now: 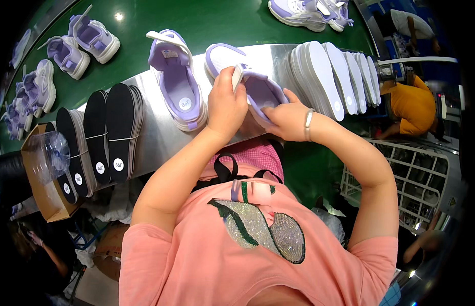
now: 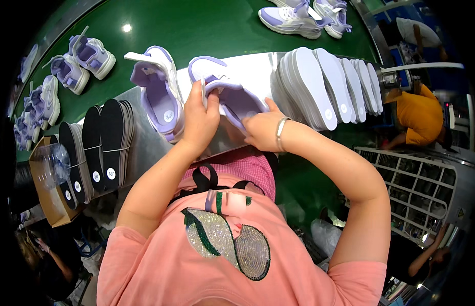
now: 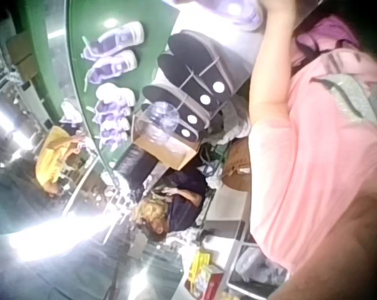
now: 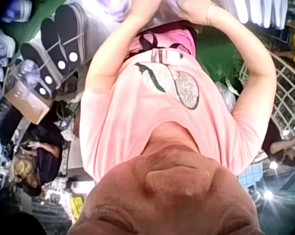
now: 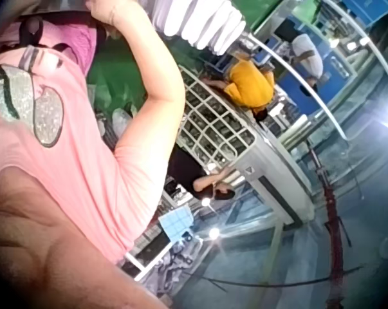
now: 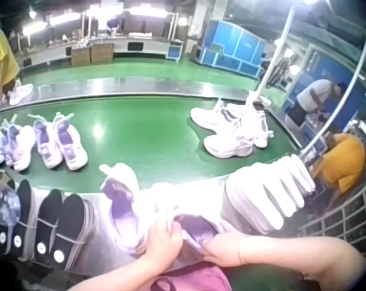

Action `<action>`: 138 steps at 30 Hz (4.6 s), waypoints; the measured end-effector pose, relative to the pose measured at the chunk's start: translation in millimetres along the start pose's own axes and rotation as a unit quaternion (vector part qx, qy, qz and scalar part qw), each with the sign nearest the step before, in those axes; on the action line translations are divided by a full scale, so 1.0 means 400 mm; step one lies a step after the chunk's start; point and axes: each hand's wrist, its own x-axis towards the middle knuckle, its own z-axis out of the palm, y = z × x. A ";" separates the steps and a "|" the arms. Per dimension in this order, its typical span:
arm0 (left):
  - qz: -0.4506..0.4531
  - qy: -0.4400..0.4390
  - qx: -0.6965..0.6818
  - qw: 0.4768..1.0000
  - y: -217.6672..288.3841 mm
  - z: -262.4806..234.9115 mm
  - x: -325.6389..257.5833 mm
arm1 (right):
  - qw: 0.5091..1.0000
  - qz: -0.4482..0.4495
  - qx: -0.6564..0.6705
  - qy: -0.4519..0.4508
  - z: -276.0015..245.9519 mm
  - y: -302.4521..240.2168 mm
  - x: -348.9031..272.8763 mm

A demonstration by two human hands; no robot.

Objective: The person picks up insoles from a stack and inserts them one at a time into the shoes moving along the conveyor belt.

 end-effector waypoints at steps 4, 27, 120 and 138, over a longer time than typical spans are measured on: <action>-0.016 0.011 0.007 1.000 -0.001 -0.007 -0.012 | 0.945 -0.033 0.206 0.251 -0.062 -0.018 -0.030; 0.003 0.010 0.047 0.999 0.019 0.031 0.033 | 0.984 0.164 0.062 -0.037 -0.012 0.005 0.133; 0.119 -0.090 0.328 0.933 -0.170 0.023 0.070 | 0.924 0.350 0.005 0.155 -0.262 0.798 0.377; 0.116 -0.068 0.302 0.944 -0.165 0.047 0.077 | 0.964 0.221 -0.067 0.134 -0.327 0.579 0.466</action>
